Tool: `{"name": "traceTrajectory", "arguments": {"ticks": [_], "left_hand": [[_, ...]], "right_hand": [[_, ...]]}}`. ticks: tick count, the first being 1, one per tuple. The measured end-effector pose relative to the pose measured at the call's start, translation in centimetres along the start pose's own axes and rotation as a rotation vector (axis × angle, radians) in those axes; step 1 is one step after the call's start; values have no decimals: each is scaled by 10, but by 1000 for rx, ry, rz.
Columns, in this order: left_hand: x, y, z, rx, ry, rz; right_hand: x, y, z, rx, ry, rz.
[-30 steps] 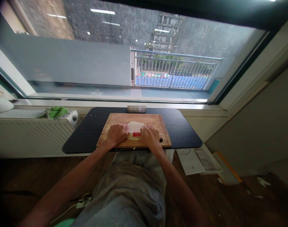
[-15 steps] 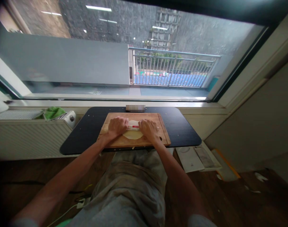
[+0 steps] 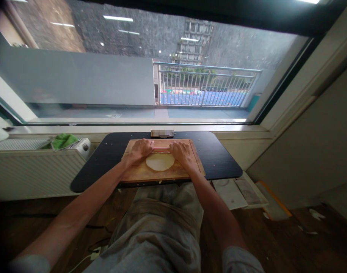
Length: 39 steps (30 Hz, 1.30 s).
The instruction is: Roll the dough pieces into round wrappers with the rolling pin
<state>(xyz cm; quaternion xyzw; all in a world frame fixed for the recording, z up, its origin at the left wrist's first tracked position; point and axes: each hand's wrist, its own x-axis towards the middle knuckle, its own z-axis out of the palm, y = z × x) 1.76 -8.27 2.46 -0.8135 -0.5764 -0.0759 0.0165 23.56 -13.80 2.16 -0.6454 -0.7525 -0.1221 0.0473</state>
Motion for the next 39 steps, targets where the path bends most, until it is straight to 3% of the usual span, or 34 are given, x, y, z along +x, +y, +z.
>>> {"name": "traceTrajectory", "arguments": {"ticks": [10,17,23,39], "left_hand": [[-22,5,2,1,-21,-18],[-56,13,1,29,62,-66],[-83,20,-5,14,58,-77],[-106,21,-7,9,69,-60]], "right_hand": [[-26,-10,-8,-25,4,-56],[-44,-22,-5,37,64,104],[-63,-25,-4,53,82,104],[-83,-32,-7,70,72,92]]}}
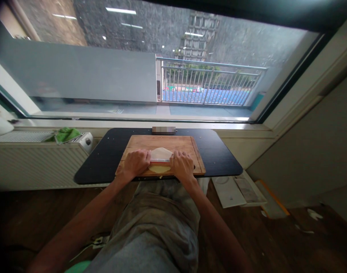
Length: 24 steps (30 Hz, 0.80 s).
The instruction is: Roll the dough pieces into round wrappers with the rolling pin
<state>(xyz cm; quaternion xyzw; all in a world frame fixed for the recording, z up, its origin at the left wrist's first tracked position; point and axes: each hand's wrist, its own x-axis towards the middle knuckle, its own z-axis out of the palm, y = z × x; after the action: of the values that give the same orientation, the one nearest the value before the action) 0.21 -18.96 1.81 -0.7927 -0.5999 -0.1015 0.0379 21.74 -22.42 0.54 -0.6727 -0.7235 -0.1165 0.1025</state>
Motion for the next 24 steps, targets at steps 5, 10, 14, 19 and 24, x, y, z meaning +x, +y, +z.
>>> {"name": "traceTrajectory", "arguments": {"ticks": [5,10,14,19,24], "left_hand": [[7,0,0,17,-7,-36],[17,-1,1,33,9,-44],[31,-4,3,44,11,-65],[51,-10,9,61,-14,-2],[68,-14,14,50,0,-36]], "right_hand": [[7,-1,-1,29,-15,26],[22,1,5,37,13,29],[34,5,12,-2,0,-4],[47,9,19,-25,-1,-104],[62,8,20,-22,-35,-61]]}}
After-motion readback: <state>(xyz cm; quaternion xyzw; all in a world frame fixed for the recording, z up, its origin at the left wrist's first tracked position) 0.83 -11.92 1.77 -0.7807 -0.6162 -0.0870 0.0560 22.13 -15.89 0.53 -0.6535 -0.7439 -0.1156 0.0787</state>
